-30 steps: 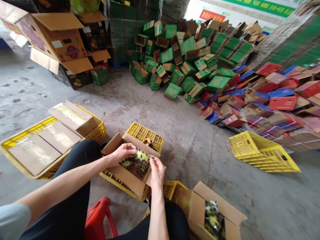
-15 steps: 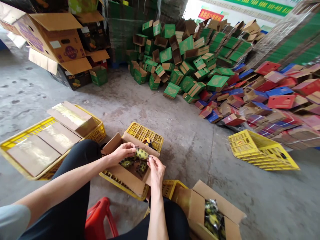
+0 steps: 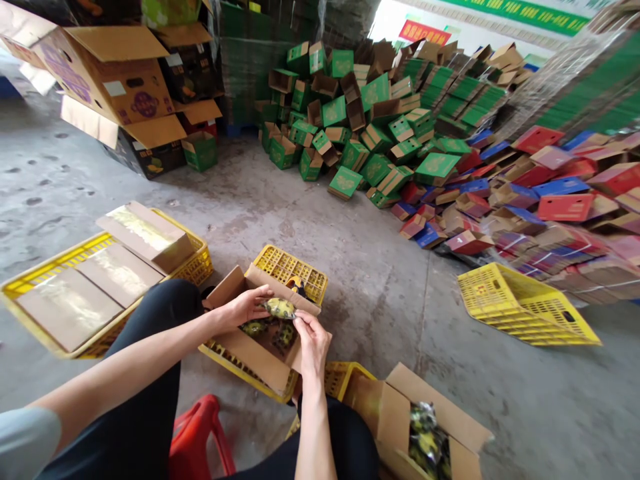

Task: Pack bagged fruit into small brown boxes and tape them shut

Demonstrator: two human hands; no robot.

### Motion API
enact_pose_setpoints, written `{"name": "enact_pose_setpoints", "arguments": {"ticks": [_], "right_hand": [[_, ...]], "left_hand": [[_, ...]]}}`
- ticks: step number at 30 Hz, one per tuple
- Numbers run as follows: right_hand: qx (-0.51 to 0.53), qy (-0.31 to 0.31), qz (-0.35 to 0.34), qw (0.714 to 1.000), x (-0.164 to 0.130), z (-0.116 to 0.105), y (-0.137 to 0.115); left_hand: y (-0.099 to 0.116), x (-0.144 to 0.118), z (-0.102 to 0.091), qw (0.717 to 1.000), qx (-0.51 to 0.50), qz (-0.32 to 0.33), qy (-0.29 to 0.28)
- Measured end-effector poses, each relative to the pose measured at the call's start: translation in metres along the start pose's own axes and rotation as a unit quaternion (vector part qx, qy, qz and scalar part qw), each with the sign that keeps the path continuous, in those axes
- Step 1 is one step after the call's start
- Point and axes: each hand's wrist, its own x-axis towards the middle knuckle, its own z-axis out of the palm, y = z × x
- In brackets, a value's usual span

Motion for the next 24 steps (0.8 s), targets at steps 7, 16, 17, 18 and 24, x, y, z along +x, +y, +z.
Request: {"name": "enact_pose_setpoints", "arguments": {"ticks": [7, 16, 17, 18, 24], "right_hand": [[0.005, -0.012, -0.021, 1.0, -0.002, 0.002, -0.002], [0.078, 0.028, 0.058, 0.995, 0.0, 0.004, -0.004], [0.07, 0.029, 0.066, 0.995, 0.0, 0.004, -0.003], [0.061, 0.027, 0.072, 0.995, 0.0, 0.004, -0.003], [0.039, 0.002, 0.085, 0.996, 0.0, 0.005, 0.002]], "left_hand": [[-0.003, -0.007, 0.0, 0.997, 0.052, -0.028, -0.048], [-0.002, -0.009, 0.002, 0.995, 0.052, 0.046, -0.071], [-0.002, -0.009, 0.002, 0.994, 0.057, 0.049, -0.075], [-0.003, -0.01, 0.003, 0.994, 0.061, 0.05, -0.079], [-0.004, -0.013, 0.007, 0.992, 0.06, 0.053, -0.097]]}}
